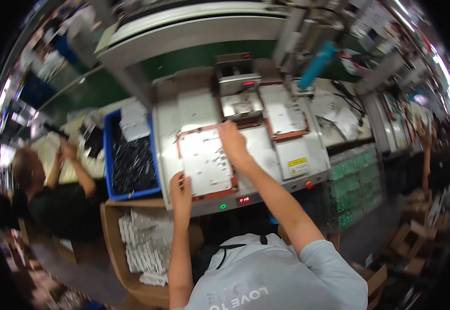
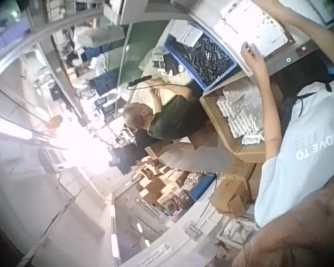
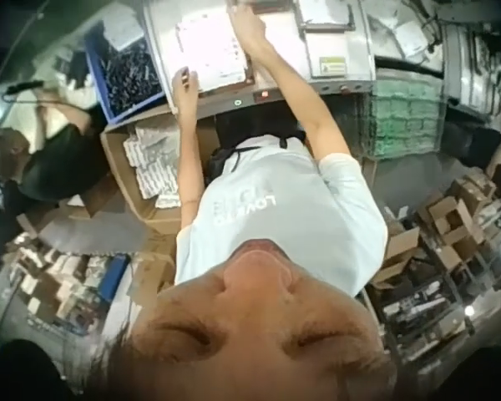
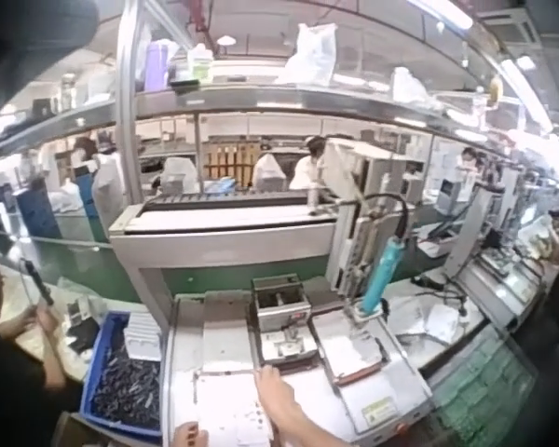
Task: Assembling small plastic components using an industrial jig and press machine.
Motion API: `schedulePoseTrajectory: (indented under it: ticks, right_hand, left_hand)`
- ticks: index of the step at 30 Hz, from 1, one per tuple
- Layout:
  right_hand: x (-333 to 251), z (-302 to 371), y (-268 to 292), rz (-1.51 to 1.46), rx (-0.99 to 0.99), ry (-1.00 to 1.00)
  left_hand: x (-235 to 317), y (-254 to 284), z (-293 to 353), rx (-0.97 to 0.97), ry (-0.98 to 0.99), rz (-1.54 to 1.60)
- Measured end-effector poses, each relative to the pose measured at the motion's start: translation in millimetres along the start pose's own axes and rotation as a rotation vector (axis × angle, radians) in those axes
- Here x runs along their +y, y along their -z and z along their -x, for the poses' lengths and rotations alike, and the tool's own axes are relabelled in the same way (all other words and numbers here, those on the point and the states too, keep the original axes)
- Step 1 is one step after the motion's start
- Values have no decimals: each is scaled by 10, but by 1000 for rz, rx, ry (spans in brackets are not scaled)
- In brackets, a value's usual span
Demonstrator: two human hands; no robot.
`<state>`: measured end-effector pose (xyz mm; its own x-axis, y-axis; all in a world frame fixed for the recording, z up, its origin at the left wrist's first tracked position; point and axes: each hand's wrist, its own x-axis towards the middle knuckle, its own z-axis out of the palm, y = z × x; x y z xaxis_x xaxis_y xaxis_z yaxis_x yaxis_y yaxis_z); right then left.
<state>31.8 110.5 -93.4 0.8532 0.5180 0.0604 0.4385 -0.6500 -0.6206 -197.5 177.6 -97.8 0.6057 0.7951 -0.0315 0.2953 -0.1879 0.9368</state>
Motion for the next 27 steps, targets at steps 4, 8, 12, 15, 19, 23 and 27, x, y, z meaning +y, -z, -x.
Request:
schedulePoseTrajectory:
  ticks: [4, 8, 12, 15, 19, 23, 27]
  right_hand:
    - [128, 424, -34, 191, 53, 241]
    - [-77, 1145, -111, 0, 205, 117]
    - [-338, 1237, 142, -325, 260, 32]
    - [-633, 1267, 703, -646, -175, -109]
    - [11, 1459, 1257, -863, 15, -48]
    - [1143, 1478, 2384, -761, 497, -226]
    - [2817, 779, 2815, -631, 850, -287]
  left_hand:
    - [-134, 53, -22, 38, 24, 27]
    - [-64, 6, -90, 90, -72, -162]
    - [-128, 6, -140, 131, -211, -240]
    - [5, -21, -112, 153, -137, -211]
    - [325, 29, -1, 68, -239, -118]
    - [-262, 537, -10, 144, -102, -66]
    - [-1148, 1224, 495, 393, 103, -170]
